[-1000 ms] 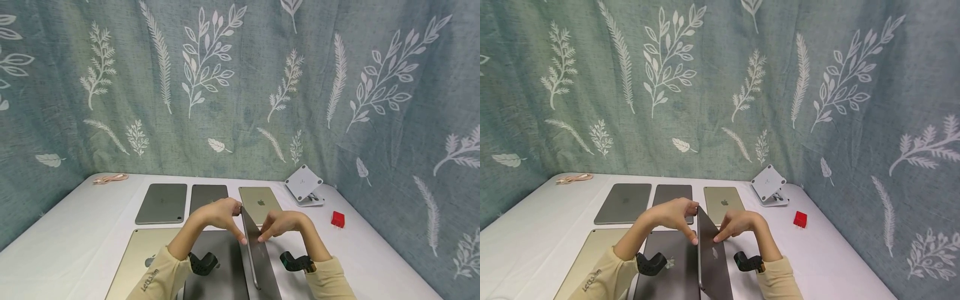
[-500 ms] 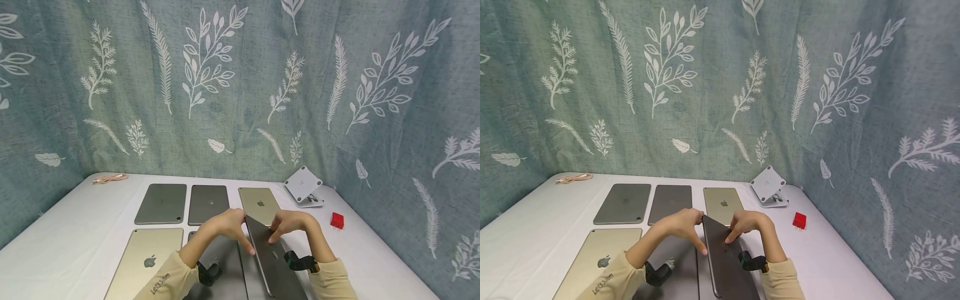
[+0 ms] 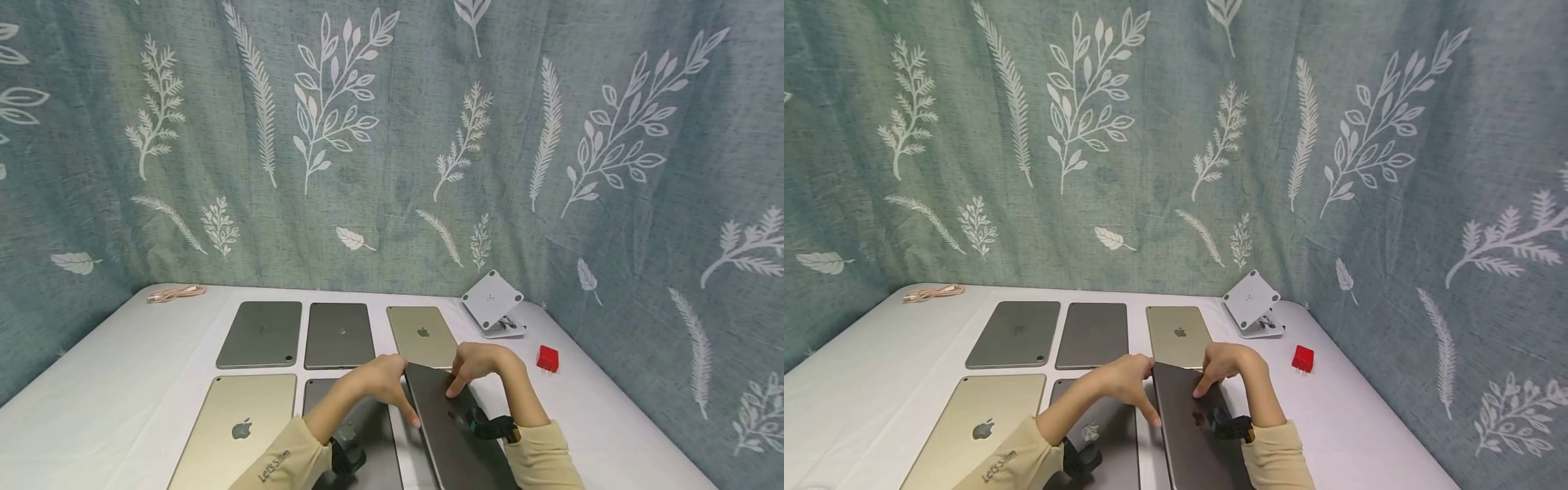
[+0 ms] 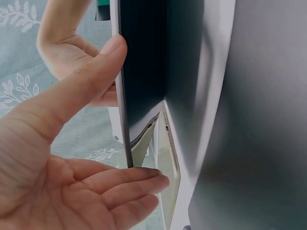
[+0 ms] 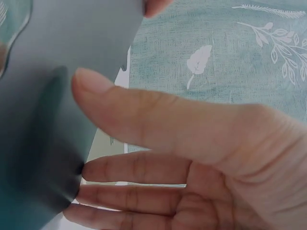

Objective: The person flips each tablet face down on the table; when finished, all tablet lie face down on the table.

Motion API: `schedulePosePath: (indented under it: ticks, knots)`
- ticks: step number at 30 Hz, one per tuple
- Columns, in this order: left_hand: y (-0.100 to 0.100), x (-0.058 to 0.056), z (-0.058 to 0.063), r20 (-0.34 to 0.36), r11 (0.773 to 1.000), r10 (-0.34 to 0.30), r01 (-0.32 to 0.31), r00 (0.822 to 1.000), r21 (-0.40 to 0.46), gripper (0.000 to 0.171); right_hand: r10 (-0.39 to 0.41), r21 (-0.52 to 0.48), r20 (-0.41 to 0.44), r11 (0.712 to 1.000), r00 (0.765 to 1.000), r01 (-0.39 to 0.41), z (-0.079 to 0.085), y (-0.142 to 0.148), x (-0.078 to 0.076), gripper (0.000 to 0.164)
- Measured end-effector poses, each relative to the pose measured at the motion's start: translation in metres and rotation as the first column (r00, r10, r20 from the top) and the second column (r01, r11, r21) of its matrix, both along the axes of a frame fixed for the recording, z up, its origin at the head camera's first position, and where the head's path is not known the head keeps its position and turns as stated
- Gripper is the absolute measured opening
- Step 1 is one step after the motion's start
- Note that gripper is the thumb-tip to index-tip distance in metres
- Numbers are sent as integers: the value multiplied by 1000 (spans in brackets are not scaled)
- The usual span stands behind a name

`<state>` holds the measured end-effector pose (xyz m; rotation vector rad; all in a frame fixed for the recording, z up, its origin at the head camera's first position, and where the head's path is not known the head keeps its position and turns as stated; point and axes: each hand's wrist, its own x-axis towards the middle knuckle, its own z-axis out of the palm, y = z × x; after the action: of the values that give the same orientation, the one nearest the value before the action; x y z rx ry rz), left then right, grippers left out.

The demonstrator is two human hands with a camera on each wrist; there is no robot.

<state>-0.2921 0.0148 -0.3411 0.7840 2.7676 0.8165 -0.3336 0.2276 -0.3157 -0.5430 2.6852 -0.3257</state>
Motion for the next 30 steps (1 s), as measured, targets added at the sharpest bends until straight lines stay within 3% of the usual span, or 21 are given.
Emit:
schedulePosePath:
  ticks: [9,19,25,30]
  knots:
    - [6,3,-5,-7,999,7,-8,1000,-42,78,-41,27,-5,999,999,42,1,1,3,23]
    - [11,-3,-12,-13,993,23,-25,1000,-118,66,-74,14,9,997,997,74,-1,2,2,24]
    - [18,1,-14,-79,987,0,-13,997,-162,55,-95,48,-15,994,995,96,-1,2,4,24]
    - [24,7,-13,-84,981,-17,0,996,-196,55,-116,62,-26,991,993,118,-2,2,4,25]
